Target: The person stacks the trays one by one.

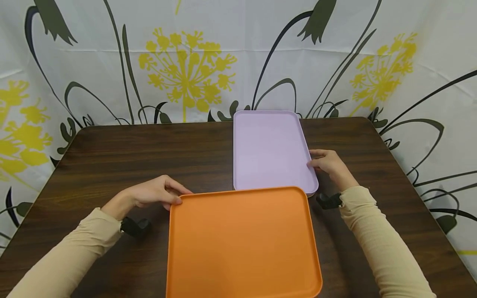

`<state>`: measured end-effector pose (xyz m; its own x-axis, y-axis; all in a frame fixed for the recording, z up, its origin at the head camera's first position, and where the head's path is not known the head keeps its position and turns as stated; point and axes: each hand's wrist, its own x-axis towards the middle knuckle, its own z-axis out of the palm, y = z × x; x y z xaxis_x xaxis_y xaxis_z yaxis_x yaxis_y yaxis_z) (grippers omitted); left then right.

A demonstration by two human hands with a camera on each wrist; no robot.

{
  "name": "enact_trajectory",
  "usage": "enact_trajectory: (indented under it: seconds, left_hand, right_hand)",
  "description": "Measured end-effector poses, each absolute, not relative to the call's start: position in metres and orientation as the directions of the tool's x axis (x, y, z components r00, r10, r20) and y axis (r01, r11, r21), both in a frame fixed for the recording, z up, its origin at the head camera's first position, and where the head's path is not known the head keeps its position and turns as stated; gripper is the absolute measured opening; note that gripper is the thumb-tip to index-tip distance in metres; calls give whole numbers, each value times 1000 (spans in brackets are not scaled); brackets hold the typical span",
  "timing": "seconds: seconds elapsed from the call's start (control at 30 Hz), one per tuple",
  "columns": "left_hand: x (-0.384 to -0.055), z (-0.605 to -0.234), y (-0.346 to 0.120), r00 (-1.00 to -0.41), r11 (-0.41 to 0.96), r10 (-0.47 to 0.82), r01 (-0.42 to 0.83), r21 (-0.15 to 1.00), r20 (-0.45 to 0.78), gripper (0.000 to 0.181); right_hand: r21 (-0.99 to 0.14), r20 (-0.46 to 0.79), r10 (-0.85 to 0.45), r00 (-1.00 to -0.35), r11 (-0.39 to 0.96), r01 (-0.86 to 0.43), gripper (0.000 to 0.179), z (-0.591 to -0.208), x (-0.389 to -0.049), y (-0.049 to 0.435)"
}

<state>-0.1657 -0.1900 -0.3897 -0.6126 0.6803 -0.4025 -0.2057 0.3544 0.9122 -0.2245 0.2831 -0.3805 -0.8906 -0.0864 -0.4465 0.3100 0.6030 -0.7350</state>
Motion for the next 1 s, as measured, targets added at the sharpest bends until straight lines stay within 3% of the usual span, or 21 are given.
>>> enact_trajectory:
  seconds: [0.57,0.87,1.0]
  left_hand:
    - [-170,-386,-208,-679,288,632,-240,927,-372,53]
    - [-169,-379,-222,-724,185,608,-271,945,-327,30]
    - [-168,-377,-228,-760,137,571,-284,949,-310,32]
  right_hand:
    - [-773,-383,-43,-923,562,295,55,-370,-225,275]
    - [-823,-334,-80,-939,510,250,56,-359,-222,278]
    - [-839,-351,-120,-929,481,255,57,-354,-222,278]
